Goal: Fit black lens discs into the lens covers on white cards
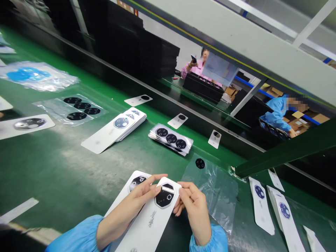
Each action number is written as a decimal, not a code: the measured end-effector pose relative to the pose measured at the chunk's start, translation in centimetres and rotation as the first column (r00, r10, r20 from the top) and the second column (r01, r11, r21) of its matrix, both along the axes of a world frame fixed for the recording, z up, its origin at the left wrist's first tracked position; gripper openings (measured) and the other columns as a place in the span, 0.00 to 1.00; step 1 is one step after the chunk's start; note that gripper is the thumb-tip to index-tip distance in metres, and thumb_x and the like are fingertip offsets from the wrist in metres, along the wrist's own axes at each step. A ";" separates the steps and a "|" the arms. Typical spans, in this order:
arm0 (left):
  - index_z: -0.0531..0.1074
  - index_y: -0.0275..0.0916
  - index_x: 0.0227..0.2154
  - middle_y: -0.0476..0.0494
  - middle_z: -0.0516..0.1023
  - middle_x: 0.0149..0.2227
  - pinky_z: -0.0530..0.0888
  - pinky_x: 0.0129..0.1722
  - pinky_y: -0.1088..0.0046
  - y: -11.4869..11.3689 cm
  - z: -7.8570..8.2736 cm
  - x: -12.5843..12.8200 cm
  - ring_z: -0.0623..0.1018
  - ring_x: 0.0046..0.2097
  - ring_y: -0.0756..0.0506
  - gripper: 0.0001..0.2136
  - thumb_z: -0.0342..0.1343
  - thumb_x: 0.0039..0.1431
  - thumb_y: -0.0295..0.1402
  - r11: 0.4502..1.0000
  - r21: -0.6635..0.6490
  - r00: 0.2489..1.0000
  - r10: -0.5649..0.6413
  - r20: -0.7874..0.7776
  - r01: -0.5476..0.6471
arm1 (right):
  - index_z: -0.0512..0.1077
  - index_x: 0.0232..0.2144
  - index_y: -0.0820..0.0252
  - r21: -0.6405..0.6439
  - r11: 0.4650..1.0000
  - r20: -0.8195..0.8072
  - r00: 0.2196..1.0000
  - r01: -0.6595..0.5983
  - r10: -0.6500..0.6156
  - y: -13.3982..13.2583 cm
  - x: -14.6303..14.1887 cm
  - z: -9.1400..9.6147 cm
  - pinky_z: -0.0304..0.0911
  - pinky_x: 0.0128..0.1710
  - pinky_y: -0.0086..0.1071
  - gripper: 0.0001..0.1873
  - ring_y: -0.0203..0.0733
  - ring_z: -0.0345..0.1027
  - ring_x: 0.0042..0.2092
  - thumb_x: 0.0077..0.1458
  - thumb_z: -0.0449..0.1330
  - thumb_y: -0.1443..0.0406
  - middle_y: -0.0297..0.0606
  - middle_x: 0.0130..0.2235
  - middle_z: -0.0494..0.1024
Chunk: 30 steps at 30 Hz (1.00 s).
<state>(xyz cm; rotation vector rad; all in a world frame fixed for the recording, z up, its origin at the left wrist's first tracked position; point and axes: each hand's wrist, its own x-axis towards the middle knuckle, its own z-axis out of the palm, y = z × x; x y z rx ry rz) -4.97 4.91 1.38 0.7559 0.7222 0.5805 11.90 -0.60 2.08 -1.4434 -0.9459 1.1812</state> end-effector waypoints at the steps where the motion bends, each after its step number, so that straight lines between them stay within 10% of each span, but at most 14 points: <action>1: 0.60 0.42 0.51 0.50 0.75 0.31 0.66 0.33 0.73 0.0 0.0 0.0 0.75 0.34 0.47 0.23 0.56 0.55 0.43 1.000 -0.005 1.000 -0.011 0.000 0.011 | 0.71 0.37 0.66 0.013 1.000 0.005 1.000 0.010 -0.010 0.0 -0.1 0.1 0.63 0.19 0.27 0.20 0.34 0.67 0.19 0.53 0.60 0.53 0.32 0.17 0.72; 30: 0.50 0.46 0.60 0.45 0.73 0.44 0.66 0.45 0.68 0.1 -0.4 -0.3 0.72 0.44 0.44 0.37 0.63 0.49 0.38 0.981 0.048 0.982 -0.189 0.019 0.188 | 0.71 0.33 0.64 0.060 0.998 0.102 0.994 0.025 -0.032 -0.3 -0.8 0.6 0.63 0.19 0.24 0.22 0.31 0.65 0.19 0.52 0.60 0.49 0.30 0.17 0.72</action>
